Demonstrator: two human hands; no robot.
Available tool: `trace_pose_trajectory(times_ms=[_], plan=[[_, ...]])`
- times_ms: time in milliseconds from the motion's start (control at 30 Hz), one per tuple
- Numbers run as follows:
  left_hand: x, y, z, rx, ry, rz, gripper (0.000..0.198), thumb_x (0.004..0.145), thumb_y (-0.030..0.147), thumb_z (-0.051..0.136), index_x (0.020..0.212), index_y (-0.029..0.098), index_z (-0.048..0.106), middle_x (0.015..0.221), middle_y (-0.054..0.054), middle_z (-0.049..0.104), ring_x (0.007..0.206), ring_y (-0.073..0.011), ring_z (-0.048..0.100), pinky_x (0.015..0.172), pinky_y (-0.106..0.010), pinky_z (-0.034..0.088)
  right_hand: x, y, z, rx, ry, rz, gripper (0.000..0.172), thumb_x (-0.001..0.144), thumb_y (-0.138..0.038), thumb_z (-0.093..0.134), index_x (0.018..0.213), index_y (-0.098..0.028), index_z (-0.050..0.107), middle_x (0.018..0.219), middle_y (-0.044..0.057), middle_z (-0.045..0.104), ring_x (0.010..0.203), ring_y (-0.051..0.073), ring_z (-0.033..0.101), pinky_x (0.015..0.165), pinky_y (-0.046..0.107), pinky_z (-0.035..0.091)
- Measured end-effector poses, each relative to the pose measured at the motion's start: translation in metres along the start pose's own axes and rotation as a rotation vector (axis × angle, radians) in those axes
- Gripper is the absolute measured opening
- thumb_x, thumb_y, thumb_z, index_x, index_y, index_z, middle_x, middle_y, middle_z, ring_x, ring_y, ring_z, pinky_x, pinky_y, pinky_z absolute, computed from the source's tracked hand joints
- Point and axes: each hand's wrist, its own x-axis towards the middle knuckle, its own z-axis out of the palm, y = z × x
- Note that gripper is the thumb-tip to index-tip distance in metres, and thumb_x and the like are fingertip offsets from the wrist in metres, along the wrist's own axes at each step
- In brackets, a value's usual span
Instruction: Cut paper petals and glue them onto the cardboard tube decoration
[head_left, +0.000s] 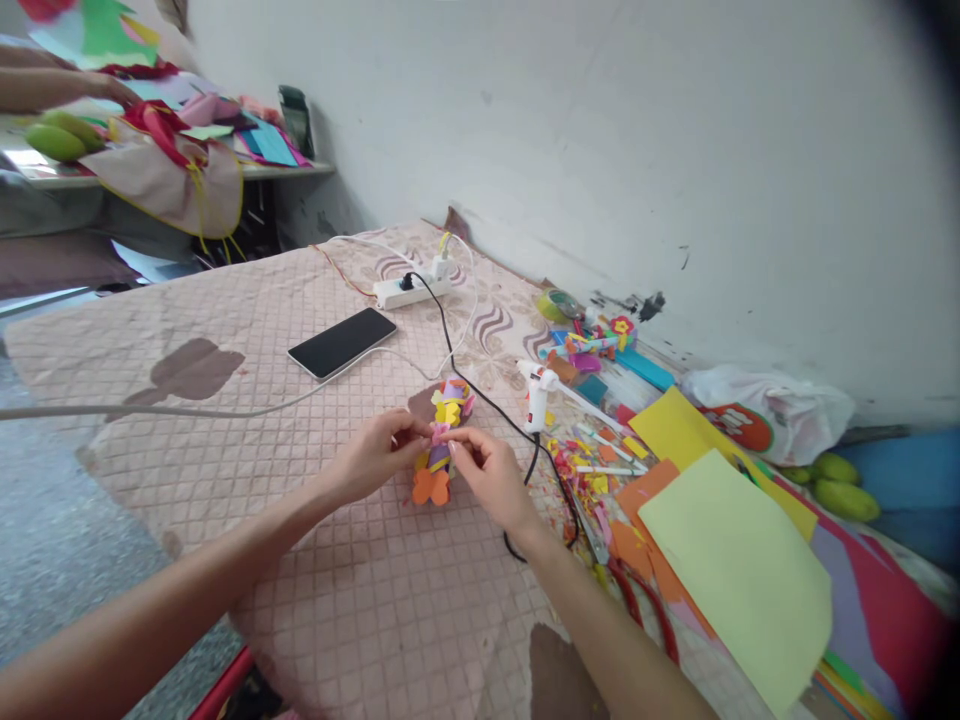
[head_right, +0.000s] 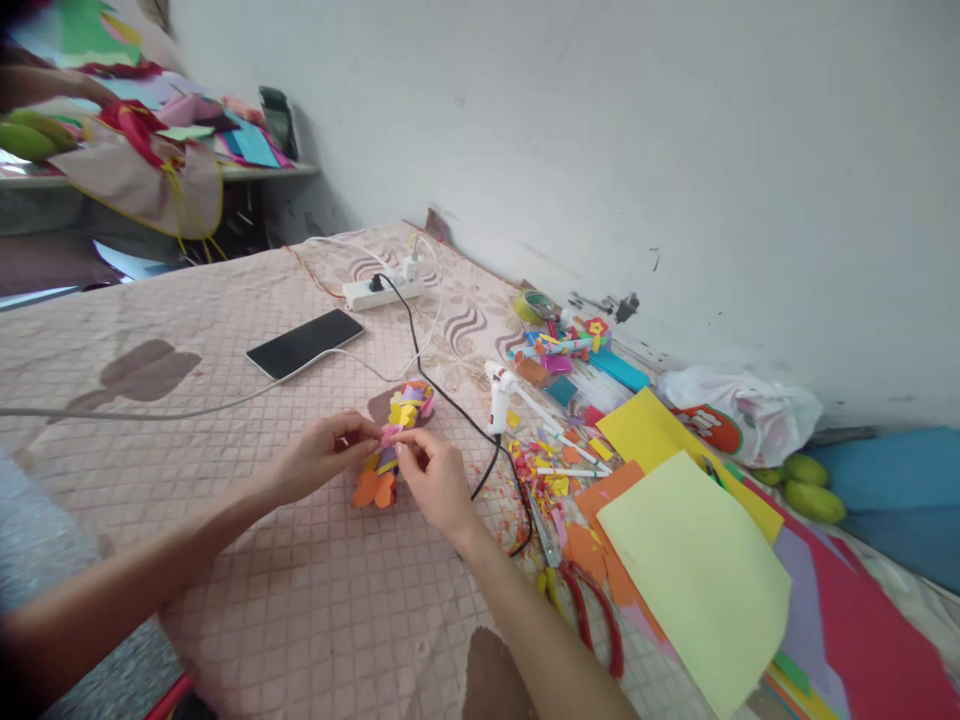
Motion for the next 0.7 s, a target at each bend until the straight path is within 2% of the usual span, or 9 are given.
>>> trace_pose_trajectory(times_ms=[167,467,567,700], plan=[[0.0,-0.001,-0.001,-0.018,0.002,-0.001,0.021,0.08,0.033,0.05,0.084,0.017,0.064,0.079,-0.004,0.062,0.065,-0.0118,0.053,0.055,-0.022,0.041,-0.001,-0.002,-0.002,0.047,0.027,-0.013,0.023,0.082,-0.024,0.045,0.092,-0.018,0.065,0.077,0.002,0.065,0.06,0.012,0.053,0.056,0.023,0.04],[-0.004,-0.005,-0.007,-0.125,0.023,-0.131,0.019,0.077,0.033,0.052,0.081,0.016,0.058,0.073,-0.003,0.063,0.064,-0.0127,0.056,0.055,-0.024,0.042,-0.001,0.001,-0.017,0.043,0.126,0.042,0.023,0.083,-0.029,0.046,0.088,-0.016,0.064,0.07,0.001,0.06,0.059,0.012,0.05,0.052,0.021,0.038],[-0.004,-0.009,-0.006,-0.137,0.036,-0.128,0.018,0.077,0.034,0.052,0.081,0.017,0.056,0.073,-0.003,0.064,0.065,-0.0133,0.058,0.056,-0.025,0.043,0.001,0.002,-0.019,0.032,0.159,0.054,0.022,0.082,-0.03,0.047,0.084,-0.016,0.063,0.072,0.002,0.061,0.061,0.012,0.05,0.053,0.022,0.039],[-0.004,-0.012,-0.007,-0.159,0.057,-0.128,0.017,0.078,0.034,0.051,0.081,0.018,0.054,0.072,-0.003,0.065,0.065,-0.0139,0.059,0.053,-0.024,0.043,-0.001,0.001,-0.024,0.028,0.162,0.075,0.022,0.082,-0.031,0.047,0.083,-0.016,0.063,0.065,0.0,0.057,0.055,0.011,0.045,0.049,0.021,0.036]])
